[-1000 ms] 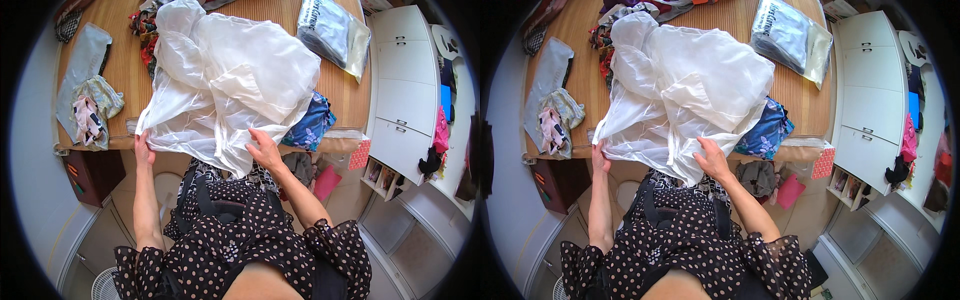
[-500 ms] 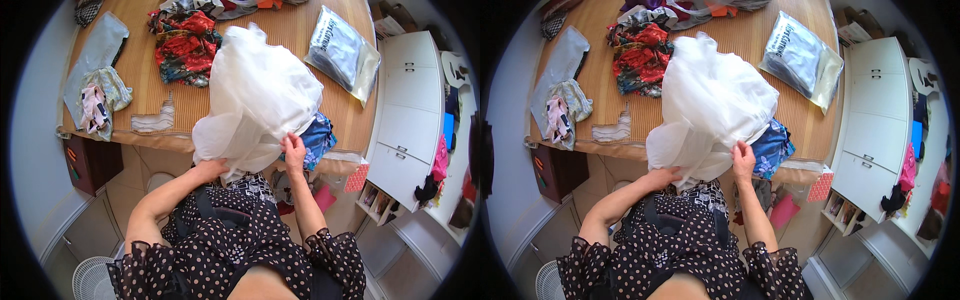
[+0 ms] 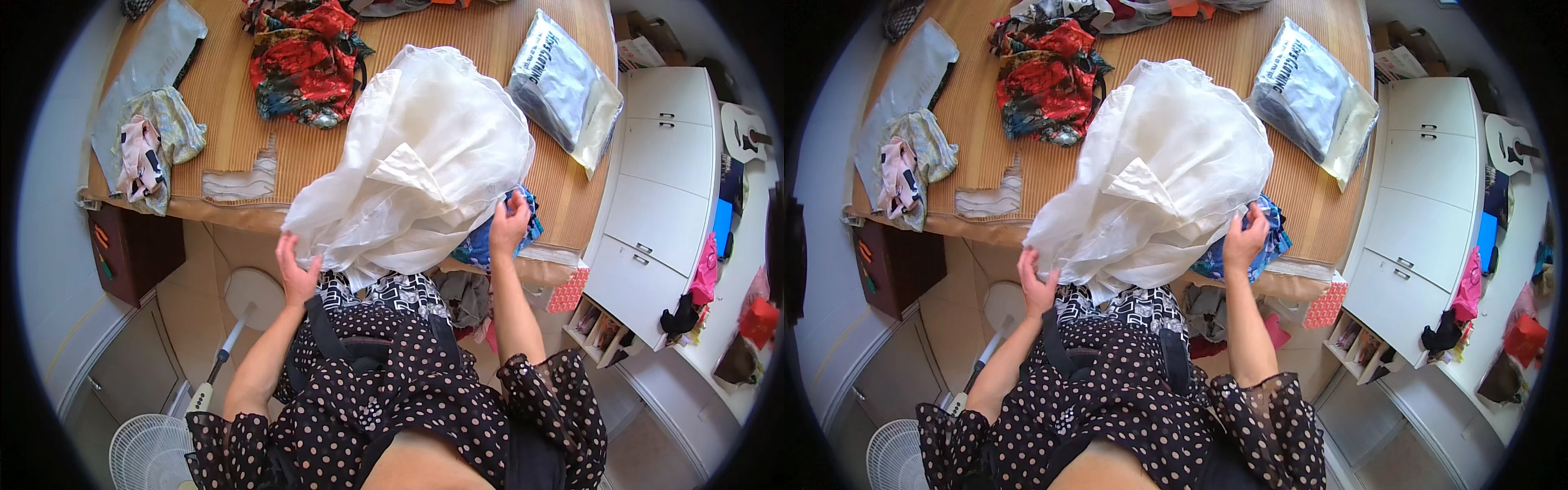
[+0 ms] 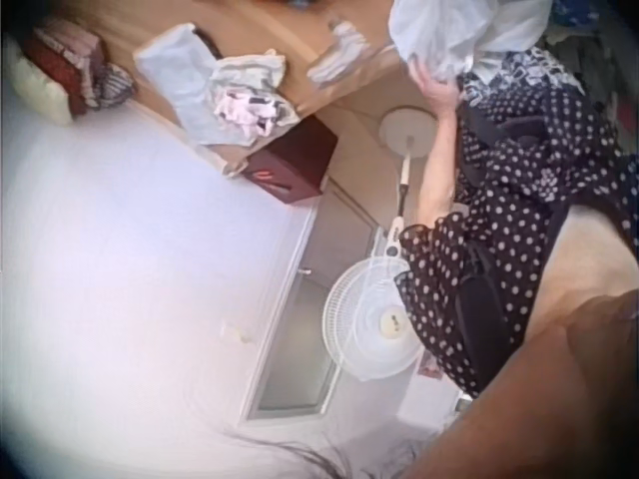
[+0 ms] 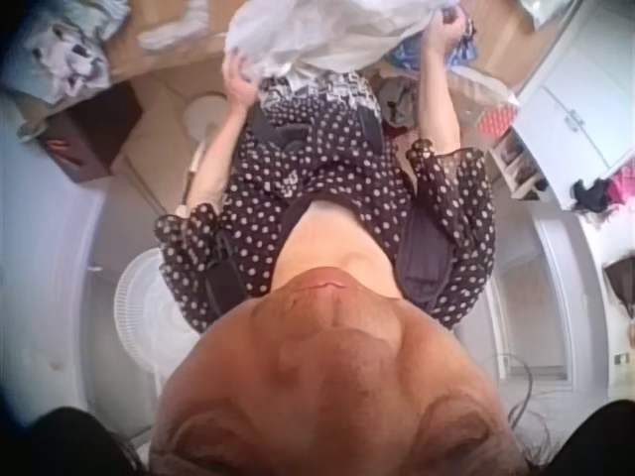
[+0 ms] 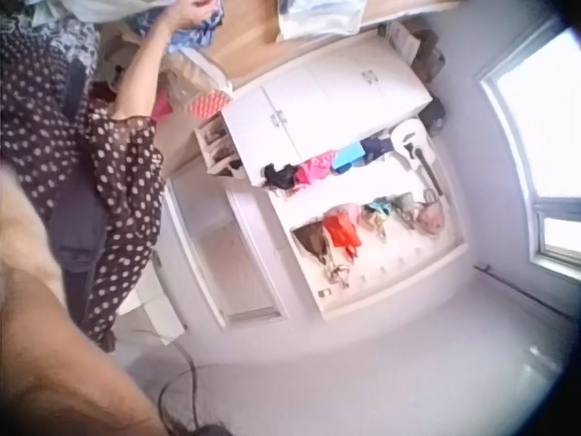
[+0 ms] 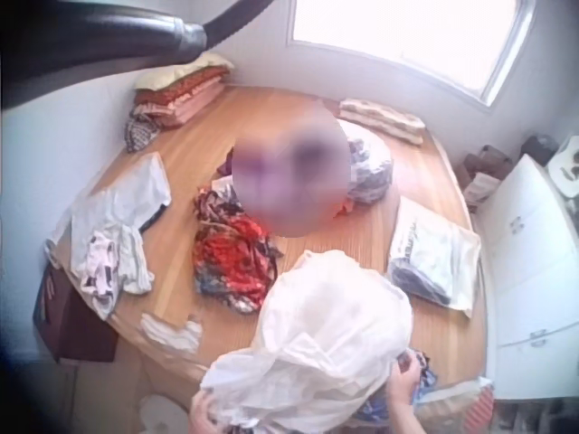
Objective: The person stands in a bedroom and folds various clothing items on a bed. They handle a patterned dress, a black top, a white garment, a red floral top, and a grey t-shirt, smoothing and folding each one by hand before placing it into a neat pile.
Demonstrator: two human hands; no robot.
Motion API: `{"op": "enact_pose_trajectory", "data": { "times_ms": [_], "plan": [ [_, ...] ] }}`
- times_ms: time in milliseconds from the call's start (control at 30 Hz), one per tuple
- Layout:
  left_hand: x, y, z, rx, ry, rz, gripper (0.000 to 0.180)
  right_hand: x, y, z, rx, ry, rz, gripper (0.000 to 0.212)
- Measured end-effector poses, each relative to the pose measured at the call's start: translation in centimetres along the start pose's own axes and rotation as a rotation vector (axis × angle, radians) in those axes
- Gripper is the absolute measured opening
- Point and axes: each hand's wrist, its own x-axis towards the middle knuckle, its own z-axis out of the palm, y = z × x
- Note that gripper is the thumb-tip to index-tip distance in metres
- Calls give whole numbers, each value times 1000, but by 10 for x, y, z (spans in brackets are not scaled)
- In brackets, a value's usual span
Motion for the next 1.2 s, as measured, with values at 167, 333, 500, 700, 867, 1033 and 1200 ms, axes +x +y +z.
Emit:
{"op": "enact_pose_trajectory", "data": {
  "times_ms": [167,333,500,700,867,1033,1200],
  "plan": [
    [6,-66,54,-488,141,-865,63,-80,-68,0,-146,-478,-571,50],
    [9,-61,74,-846,-161,-1016,51,-142,-51,28,-254,-1018,-747,71],
    [13,-24,42,-802,-235,-905,46,-153,-14,64,-471,-993,-696,48],
    [87,-27,12,-1259,89,-826,48,-153,-6,46,-67,-685,-355,20],
    [138,11,0,-1132,-37,-708,39,-133,23,28,148,-82,332,23],
    [109,133,-12,-139,-652,801,26,-76,35,37,272,28,490,36],
    [89,67,25,461,-1195,877,17,-67,35,22,598,-45,891,16]
  ]
}}
